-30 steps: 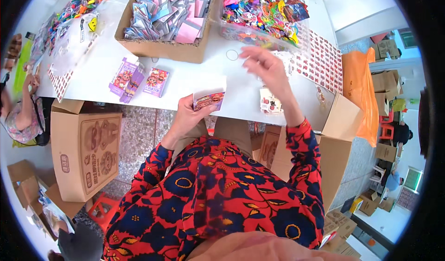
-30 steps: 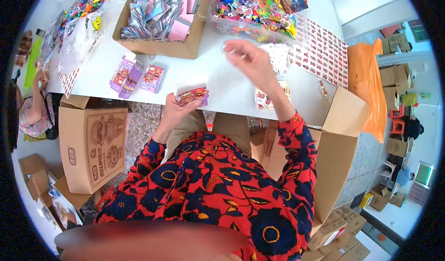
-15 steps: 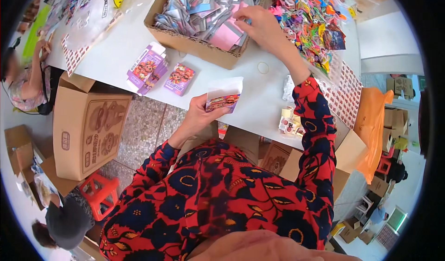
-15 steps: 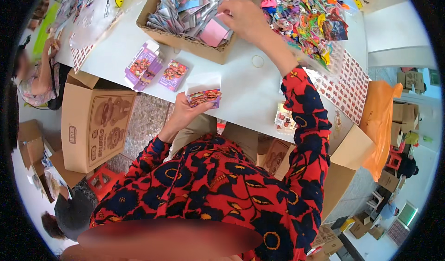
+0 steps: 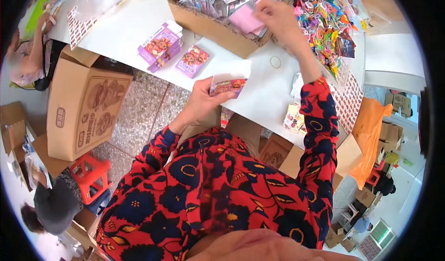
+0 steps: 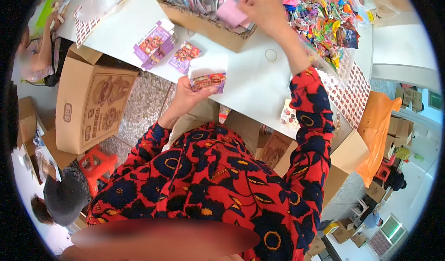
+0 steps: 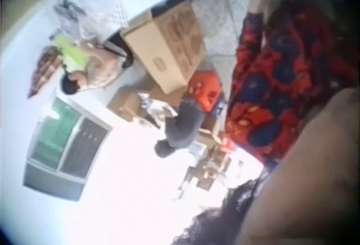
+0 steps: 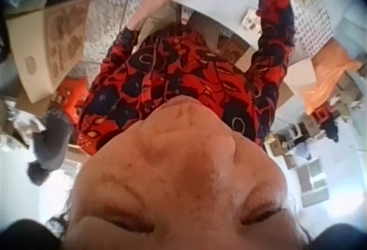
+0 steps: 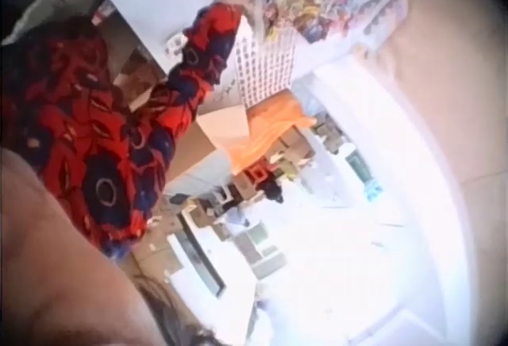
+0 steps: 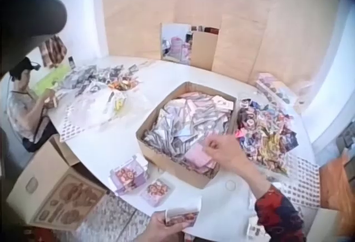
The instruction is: Packing and organizing small packaged consumer goods into cardboard boxes.
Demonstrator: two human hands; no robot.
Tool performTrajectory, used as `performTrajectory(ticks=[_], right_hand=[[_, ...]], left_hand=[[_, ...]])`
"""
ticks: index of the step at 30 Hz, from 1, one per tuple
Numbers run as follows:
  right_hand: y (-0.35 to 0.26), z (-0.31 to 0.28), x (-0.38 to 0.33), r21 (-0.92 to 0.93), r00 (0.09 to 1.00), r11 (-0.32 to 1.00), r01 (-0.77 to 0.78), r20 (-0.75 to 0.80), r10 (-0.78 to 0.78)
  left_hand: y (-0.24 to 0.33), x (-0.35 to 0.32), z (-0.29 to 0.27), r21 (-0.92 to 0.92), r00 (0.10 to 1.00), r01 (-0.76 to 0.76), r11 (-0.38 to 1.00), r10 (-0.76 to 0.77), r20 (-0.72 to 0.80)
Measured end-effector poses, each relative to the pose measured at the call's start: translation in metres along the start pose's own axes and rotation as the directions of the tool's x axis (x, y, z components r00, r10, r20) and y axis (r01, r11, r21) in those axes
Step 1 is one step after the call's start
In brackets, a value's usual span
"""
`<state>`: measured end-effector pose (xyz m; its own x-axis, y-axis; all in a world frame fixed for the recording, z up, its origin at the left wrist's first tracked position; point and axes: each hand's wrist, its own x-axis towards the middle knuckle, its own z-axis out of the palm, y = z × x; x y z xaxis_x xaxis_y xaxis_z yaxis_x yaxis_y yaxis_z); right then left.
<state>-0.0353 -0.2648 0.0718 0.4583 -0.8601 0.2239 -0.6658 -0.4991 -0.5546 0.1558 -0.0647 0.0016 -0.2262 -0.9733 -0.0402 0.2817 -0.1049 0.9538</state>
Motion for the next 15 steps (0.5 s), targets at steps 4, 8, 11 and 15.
performTrajectory(ticks=[4,8,11,15], right_hand=[[-0.045,-0.059,-0.032,0.323,0.980,0.946,0.014,-0.191,0.050],[-0.079,-0.093,-0.080,0.488,0.983,0.865,0.117,-0.181,-0.031],[-0.096,-0.099,-0.106,0.560,0.992,0.819,0.128,-0.084,-0.098],[-0.110,-0.095,-0.122,0.342,0.968,0.906,0.249,-0.089,-0.233]], left_hand=[[0.015,-0.003,-0.002,0.074,1.000,0.007,0.997,-0.007,-0.001],[0.011,-0.006,0.002,0.111,0.998,-0.049,0.993,0.045,0.039],[0.014,-0.010,0.015,0.111,0.994,-0.063,0.992,0.053,0.093],[0.017,-0.018,0.028,0.089,0.993,-0.059,0.994,0.050,0.103]])
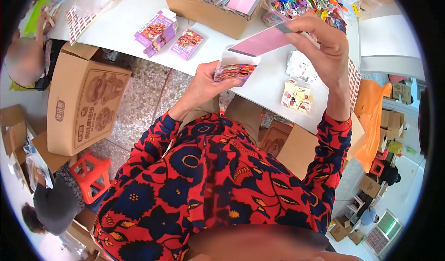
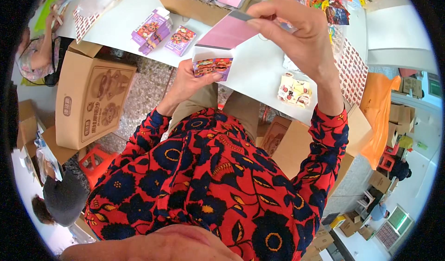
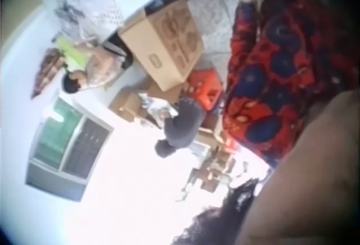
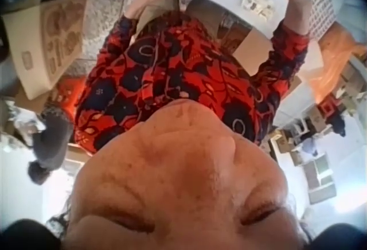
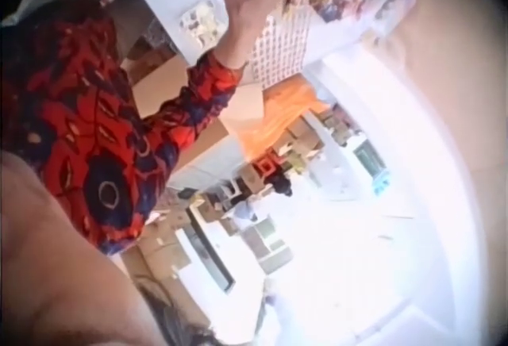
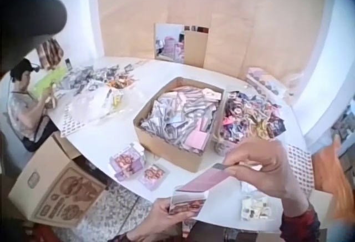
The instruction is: Packing and organizing small packaged consumer goods into cardboard boxes.
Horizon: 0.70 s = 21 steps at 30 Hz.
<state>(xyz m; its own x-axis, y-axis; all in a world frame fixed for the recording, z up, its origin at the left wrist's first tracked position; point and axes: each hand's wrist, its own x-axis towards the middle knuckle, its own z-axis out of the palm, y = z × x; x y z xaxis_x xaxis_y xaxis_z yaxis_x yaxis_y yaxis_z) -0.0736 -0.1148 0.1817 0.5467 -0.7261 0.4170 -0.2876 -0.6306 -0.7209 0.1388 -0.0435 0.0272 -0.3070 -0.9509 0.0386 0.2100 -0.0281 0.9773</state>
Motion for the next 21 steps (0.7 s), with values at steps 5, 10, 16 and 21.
performTrajectory(ticks=[5,10,16,21], right_hand=[[-0.016,0.004,-0.019,-0.238,0.993,0.965,0.113,0.045,-0.105],[-0.020,0.005,-0.031,-0.323,0.988,0.935,0.147,0.007,-0.153],[-0.024,-0.005,-0.041,-0.346,0.985,0.922,0.172,0.061,-0.161],[-0.020,-0.001,-0.047,-0.407,0.962,0.872,0.273,0.092,-0.258]], left_hand=[[0.011,-0.007,0.009,0.157,0.997,-0.065,0.985,0.058,0.044],[0.010,-0.008,0.017,0.148,0.996,-0.086,0.985,0.082,0.032],[0.009,-0.009,0.017,0.244,0.991,-0.133,0.961,0.125,0.045],[0.003,-0.005,0.012,0.352,0.985,-0.163,0.922,0.169,0.011]])
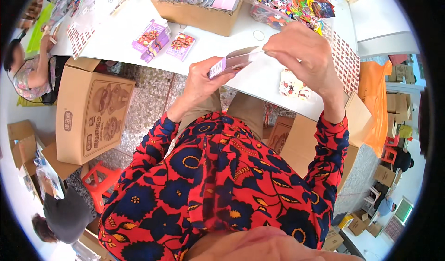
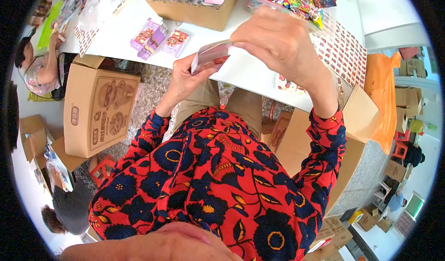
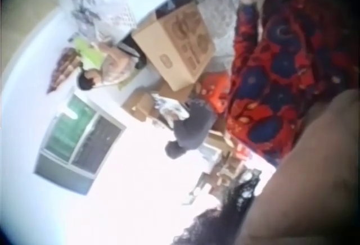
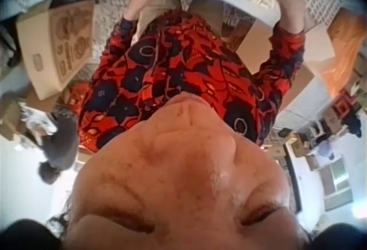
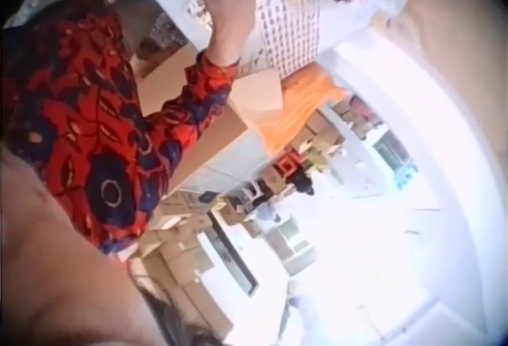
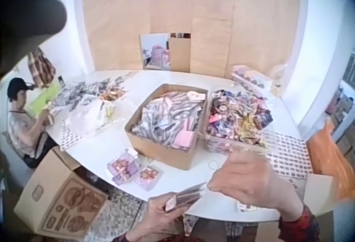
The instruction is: Packing and organizing small packaged consumer goods into cardboard boxes.
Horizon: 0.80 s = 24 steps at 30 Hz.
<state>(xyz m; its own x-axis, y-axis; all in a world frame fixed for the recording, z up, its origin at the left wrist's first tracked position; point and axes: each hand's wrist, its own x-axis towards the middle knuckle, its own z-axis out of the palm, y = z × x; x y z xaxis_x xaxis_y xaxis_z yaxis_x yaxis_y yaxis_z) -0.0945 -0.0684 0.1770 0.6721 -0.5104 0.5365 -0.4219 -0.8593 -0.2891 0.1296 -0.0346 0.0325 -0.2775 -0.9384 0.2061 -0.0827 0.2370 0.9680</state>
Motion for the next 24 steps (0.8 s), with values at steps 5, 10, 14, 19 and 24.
performTrajectory(ticks=[5,10,14,19,24], right_hand=[[-0.002,0.011,-0.008,-0.066,0.998,0.996,0.053,-0.030,-0.055],[-0.001,0.021,-0.010,-0.093,0.995,0.994,0.059,-0.069,-0.066],[0.000,0.034,-0.012,-0.100,0.991,0.995,0.008,-0.133,-0.021],[-0.004,0.047,-0.011,-0.163,0.976,0.982,-0.097,-0.208,0.062],[0.008,0.050,-0.020,-0.167,0.981,0.983,-0.076,-0.189,0.044]], left_hand=[[-0.008,0.003,-0.003,0.079,0.988,-0.093,0.993,0.102,-0.118],[0.006,0.007,-0.004,0.170,0.984,-0.149,0.974,0.163,-0.073],[0.017,0.006,0.002,0.180,0.993,-0.108,0.978,0.114,-0.022],[0.003,0.000,0.012,0.022,1.000,0.012,1.000,-0.013,0.009],[0.006,0.003,0.016,-0.262,0.983,0.181,0.948,-0.163,0.087]])
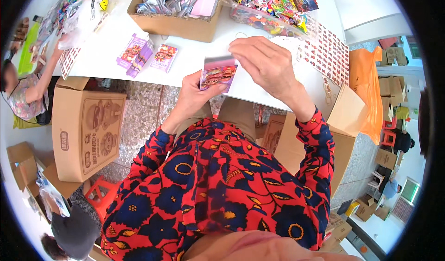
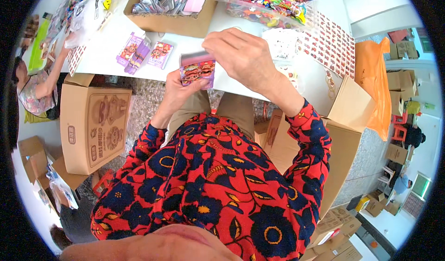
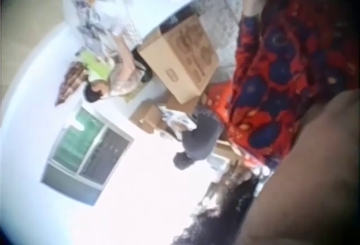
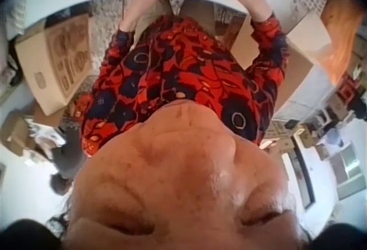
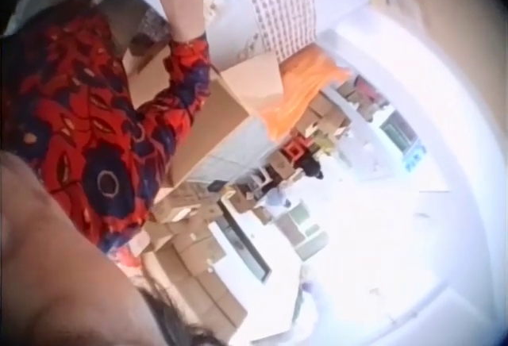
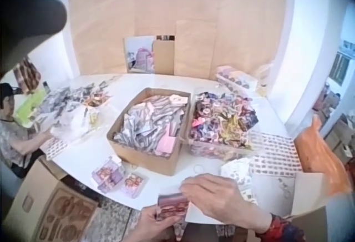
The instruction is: Packing and organizing small packaged consumer goods into cardboard boxes.
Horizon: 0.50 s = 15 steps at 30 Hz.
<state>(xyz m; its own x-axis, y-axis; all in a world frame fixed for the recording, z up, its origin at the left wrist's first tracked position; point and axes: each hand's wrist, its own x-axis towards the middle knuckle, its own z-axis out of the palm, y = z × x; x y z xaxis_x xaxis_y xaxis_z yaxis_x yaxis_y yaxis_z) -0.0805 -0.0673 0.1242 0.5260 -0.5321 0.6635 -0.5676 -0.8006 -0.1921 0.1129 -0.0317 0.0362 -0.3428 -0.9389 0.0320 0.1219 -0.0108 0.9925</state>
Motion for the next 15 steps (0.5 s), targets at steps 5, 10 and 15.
performTrajectory(ticks=[5,10,15], right_hand=[[-0.001,0.002,-0.002,-0.024,1.000,1.000,0.006,-0.019,-0.007],[0.044,0.006,-0.004,0.189,0.986,0.974,-0.129,-0.081,0.146],[0.163,0.014,-0.006,0.178,0.802,0.787,-0.591,0.024,0.597]], left_hand=[[0.005,0.011,0.000,-0.091,0.998,0.065,0.994,-0.064,0.020],[0.000,0.022,-0.004,-0.062,0.996,0.090,0.994,-0.088,0.033],[-0.007,0.030,-0.010,-0.031,0.992,0.125,0.992,-0.124,0.032]])
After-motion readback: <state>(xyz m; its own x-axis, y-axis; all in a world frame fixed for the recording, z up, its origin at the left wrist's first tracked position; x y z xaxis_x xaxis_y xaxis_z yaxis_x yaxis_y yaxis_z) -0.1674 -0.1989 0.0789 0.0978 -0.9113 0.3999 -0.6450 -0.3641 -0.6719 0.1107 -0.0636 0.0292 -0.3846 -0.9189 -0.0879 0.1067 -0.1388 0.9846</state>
